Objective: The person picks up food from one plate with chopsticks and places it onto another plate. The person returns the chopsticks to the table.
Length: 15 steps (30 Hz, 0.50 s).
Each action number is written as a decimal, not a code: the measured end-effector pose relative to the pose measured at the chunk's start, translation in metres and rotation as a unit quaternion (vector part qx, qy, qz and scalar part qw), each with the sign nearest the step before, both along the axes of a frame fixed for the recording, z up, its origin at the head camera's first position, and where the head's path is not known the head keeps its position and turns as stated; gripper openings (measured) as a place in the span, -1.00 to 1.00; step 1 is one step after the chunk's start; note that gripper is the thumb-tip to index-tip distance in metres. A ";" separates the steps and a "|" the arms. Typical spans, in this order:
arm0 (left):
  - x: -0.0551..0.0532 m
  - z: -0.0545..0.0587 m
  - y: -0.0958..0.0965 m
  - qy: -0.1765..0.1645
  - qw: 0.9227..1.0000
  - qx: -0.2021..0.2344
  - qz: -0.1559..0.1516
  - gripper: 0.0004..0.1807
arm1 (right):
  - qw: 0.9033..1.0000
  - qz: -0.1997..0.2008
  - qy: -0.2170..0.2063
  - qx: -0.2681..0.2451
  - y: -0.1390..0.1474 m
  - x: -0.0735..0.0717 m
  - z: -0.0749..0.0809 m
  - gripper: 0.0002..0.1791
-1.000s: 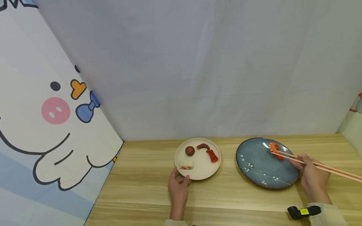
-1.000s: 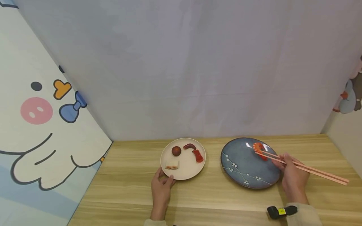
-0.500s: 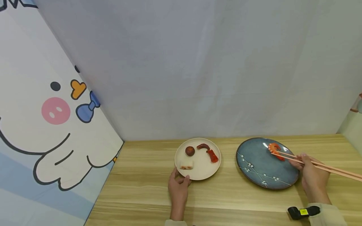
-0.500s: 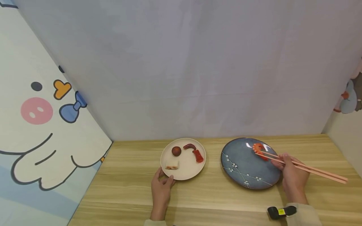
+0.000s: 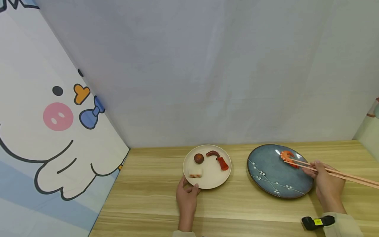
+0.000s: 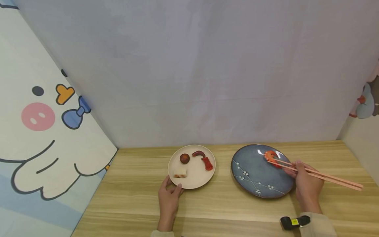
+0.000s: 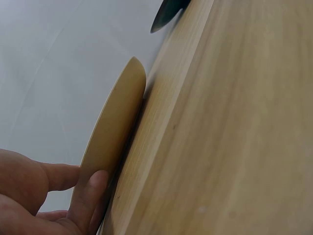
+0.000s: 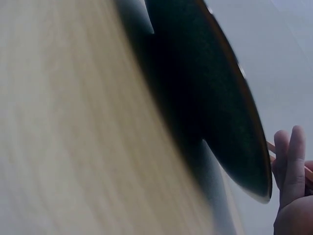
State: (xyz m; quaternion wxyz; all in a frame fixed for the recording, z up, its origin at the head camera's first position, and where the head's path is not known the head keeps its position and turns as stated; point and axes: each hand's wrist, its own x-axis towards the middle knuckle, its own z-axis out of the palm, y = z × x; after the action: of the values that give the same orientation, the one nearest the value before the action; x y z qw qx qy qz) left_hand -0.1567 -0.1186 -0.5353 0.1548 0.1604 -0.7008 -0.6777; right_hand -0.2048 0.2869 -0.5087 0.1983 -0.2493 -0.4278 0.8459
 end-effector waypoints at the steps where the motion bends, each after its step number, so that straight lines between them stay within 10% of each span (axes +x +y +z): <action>1: 0.000 0.000 0.000 0.000 1.000 -0.001 0.000 -0.25 | 1.000 0.001 0.000 0.002 0.000 0.000 0.000 -0.70; 15: 0.001 0.001 0.002 -0.008 1.000 -0.001 0.000 -0.25 | 1.000 -0.002 -0.001 0.027 -0.002 -0.001 -0.003 -0.69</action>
State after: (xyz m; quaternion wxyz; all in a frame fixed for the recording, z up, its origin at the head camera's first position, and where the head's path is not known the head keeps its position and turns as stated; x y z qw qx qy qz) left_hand -0.1557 -0.1169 -0.5339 0.1497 0.1656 -0.7025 -0.6758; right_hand -0.2057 0.2854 -0.5122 0.2065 -0.2453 -0.4502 0.8334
